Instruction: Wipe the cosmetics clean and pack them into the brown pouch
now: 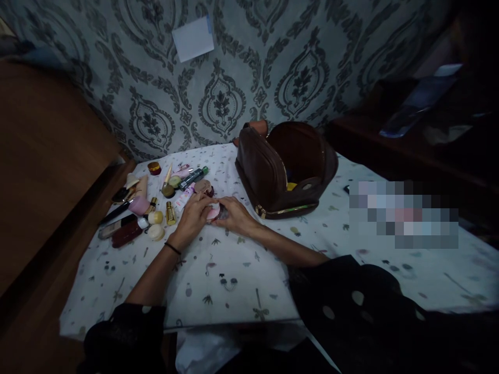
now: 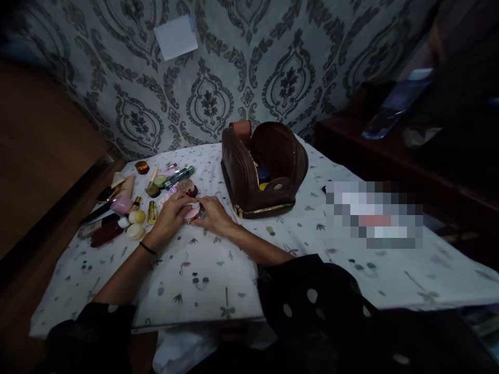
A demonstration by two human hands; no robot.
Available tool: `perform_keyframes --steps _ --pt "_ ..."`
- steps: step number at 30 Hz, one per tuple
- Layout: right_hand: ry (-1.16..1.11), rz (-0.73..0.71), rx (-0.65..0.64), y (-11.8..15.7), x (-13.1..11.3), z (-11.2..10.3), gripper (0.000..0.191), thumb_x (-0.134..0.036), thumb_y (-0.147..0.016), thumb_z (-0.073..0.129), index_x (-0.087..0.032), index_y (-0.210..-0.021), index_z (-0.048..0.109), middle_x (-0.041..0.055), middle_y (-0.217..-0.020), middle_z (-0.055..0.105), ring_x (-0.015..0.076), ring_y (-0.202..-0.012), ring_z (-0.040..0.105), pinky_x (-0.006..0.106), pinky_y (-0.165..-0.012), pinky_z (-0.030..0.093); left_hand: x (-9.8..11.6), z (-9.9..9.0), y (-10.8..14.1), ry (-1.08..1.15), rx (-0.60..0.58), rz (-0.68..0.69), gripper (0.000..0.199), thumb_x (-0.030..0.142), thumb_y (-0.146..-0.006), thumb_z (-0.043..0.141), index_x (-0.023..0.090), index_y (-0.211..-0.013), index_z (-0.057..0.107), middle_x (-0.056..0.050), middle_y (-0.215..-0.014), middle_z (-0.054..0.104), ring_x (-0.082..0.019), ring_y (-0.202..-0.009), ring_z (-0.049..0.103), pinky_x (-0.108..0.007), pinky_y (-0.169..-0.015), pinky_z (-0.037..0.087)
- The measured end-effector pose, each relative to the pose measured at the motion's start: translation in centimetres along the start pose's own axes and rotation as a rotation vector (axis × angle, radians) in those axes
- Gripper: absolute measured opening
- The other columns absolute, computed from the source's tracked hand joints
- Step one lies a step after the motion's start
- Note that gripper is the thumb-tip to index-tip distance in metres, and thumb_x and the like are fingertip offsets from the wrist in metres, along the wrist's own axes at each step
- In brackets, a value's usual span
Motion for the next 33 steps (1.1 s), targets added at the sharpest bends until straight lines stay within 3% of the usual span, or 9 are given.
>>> perform_keyframes --steps 8,21,33 --pt "0.009 0.008 -0.003 0.1 0.0 0.0 0.051 -0.032 -0.067 0.082 -0.014 -0.112 0.067 0.0092 -0.104 0.068 0.0281 -0.104 0.059 0.038 -0.09 0.047 0.6 0.1 -0.1 0.041 -0.089 0.066 0.028 0.01 -0.086 0.048 0.021 -0.099 0.071 -0.007 -0.101 0.063 -0.024 -0.103 0.057 -0.039 -0.095 0.045" --pt "-0.003 -0.009 0.012 0.0 0.3 0.3 0.061 -0.034 -0.065 0.084 -0.014 -0.119 0.065 0.0102 -0.11 0.068 0.0292 -0.106 0.059 0.041 -0.093 0.046 1.7 -0.3 0.5 0.103 -0.29 0.136 0.025 0.013 -0.088 0.047 0.022 -0.092 0.07 -0.007 -0.1 0.064 -0.023 -0.104 0.056 -0.038 -0.096 0.044" --pt "0.006 -0.034 0.02 0.1 0.4 0.3 0.059 -0.033 -0.066 0.083 -0.018 -0.12 0.065 0.0091 -0.112 0.068 0.0297 -0.108 0.059 0.044 -0.094 0.046 1.2 -1.7 1.3 0.182 -0.352 0.136 0.032 0.007 -0.085 0.047 0.023 -0.088 0.074 -0.005 -0.096 0.066 -0.02 -0.097 0.06 -0.035 -0.094 0.046"
Point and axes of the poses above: each hand's wrist, its own y-axis away from the middle knuckle, its own z-axis out of the palm, x = y × z, the point moved 9 cm from there along -y, towards the middle knuckle
